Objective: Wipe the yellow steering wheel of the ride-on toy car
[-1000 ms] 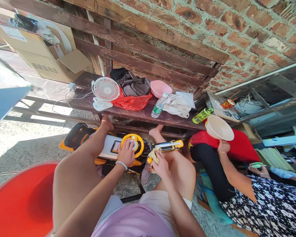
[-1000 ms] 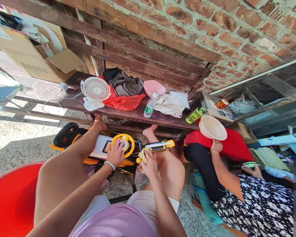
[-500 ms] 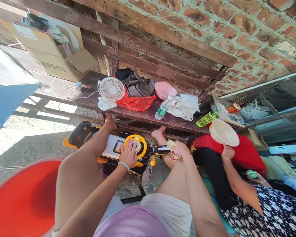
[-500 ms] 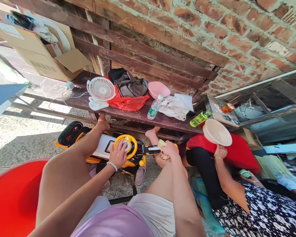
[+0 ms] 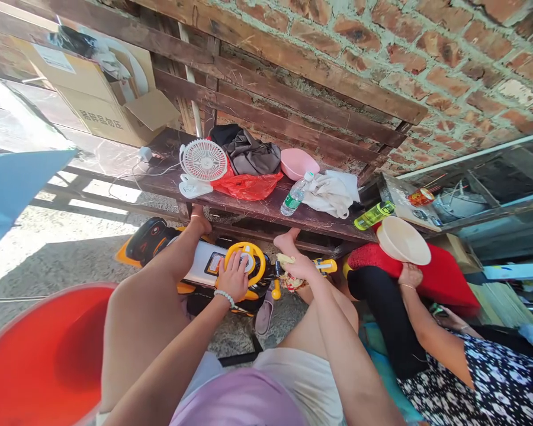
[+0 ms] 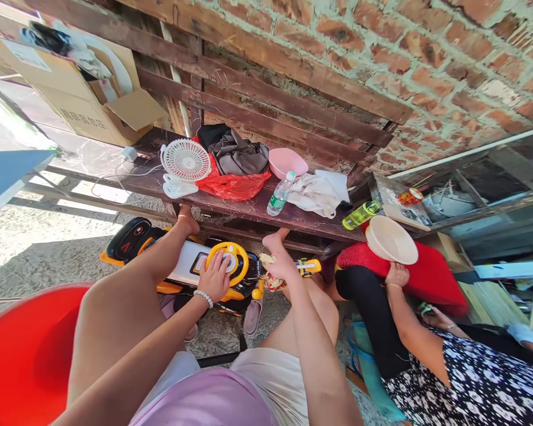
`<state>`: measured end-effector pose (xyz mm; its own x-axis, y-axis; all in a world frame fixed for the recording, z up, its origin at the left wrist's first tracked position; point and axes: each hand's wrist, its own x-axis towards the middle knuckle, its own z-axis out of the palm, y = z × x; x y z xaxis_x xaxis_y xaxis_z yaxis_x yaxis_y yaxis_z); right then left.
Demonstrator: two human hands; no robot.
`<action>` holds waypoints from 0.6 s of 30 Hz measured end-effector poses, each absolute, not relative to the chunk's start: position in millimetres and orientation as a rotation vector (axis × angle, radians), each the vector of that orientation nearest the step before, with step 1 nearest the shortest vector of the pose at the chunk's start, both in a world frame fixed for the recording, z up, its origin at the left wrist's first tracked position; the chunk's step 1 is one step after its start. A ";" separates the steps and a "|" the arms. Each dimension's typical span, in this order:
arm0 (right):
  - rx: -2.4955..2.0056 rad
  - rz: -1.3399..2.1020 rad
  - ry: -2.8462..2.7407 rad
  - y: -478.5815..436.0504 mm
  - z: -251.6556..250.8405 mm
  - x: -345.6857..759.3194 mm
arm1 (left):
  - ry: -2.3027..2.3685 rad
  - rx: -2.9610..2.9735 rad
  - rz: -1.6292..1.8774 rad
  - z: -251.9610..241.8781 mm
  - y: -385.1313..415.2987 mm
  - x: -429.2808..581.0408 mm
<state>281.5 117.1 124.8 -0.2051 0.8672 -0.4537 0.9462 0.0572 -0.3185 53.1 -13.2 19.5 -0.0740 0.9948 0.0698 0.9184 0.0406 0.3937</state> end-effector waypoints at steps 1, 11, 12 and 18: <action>1.904 -0.860 2.179 114.6 123.8 290.2 | 2.090 1.967 0.497 20.4 -13.3 53.0; 2.187 -0.492 2.016 122.6 145.7 397.3 | 2.086 1.967 0.501 19.0 -13.1 53.2; 2.244 -0.402 2.024 121.6 146.2 402.6 | 2.087 1.966 0.499 19.0 -13.1 53.4; 2.339 -0.319 1.954 120.9 129.0 416.6 | 2.092 1.971 0.488 22.1 -13.8 53.5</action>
<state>416.6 120.9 129.0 0.1664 0.9639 -0.2079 0.9800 -0.1850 -0.0735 53.5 -13.8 22.1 -0.0720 0.9954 0.0625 0.9204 0.0421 0.3887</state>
